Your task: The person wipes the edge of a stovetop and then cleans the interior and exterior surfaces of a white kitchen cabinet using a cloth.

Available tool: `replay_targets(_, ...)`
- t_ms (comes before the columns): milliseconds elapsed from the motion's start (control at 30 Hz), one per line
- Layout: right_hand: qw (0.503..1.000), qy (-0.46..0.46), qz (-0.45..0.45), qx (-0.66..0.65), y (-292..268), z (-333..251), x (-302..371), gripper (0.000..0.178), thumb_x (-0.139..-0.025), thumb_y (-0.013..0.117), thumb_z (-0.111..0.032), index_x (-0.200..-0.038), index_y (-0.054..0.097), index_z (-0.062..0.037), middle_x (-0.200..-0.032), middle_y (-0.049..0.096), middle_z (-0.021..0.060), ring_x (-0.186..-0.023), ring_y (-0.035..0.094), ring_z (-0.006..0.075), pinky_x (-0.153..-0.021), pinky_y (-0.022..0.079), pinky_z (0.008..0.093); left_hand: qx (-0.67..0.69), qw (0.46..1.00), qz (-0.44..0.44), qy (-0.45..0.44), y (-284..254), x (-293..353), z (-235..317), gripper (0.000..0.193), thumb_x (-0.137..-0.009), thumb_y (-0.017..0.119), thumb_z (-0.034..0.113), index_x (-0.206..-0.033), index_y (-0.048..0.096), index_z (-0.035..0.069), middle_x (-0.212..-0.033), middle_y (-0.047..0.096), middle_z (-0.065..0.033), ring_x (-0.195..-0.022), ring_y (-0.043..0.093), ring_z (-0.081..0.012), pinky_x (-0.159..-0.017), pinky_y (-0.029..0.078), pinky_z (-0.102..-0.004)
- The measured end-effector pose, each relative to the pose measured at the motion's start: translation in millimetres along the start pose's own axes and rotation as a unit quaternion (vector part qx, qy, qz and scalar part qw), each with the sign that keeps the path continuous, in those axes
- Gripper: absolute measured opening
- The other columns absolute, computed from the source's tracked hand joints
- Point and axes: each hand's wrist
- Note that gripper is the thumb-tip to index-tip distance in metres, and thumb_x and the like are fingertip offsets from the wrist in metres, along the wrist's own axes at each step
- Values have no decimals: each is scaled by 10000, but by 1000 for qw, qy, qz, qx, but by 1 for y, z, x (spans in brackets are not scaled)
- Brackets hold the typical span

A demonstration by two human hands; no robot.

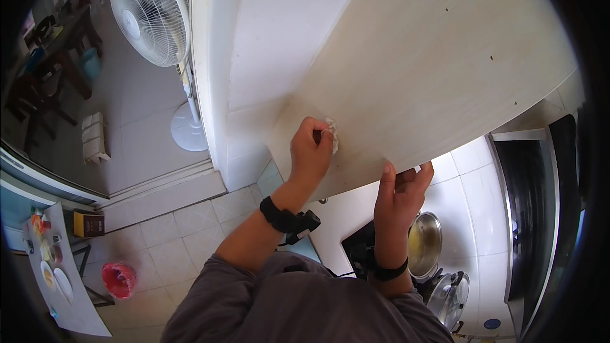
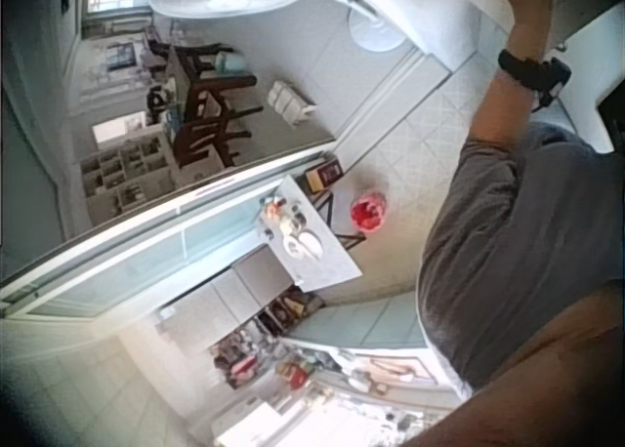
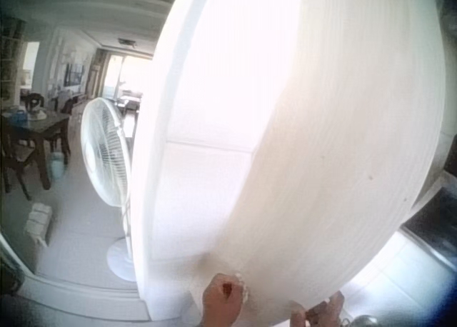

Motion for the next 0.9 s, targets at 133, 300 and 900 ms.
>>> replay_targets(133,1000,-2,-10,-10,2,5,-2,447,-951,553,-4,-1329,316,23,-1102,627,172,-965,615,156,-774,489,246,-24,999,12,-23,-17,-25,3,75,-922,591,52,-875,541,24,-731,592,-14,-645,545,-62,-578,448,-224)
replay_targets(300,1000,-12,6,4,2,3,0,444,-953,548,-3,-1328,314,26,-1086,629,172,-972,615,157,-783,489,248,-7,999,-13,39,-10,-15,2,65,-927,576,46,-877,543,20,-750,604,-28,-650,561,-79,-594,464,-234)
replay_targets(900,1000,0,22,19,5,6,-1,498,-933,586,-18,-1343,312,50,-1017,654,175,-937,651,169,-771,520,263,-25,998,-10,61,-11,-24,9,65,-906,586,48,-867,539,25,-709,598,-73,-632,572,-138,-581,462,-290)
Point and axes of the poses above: each hand's wrist, its own x-axis away from the middle knuckle, its own y-axis out of the palm, z = x × y
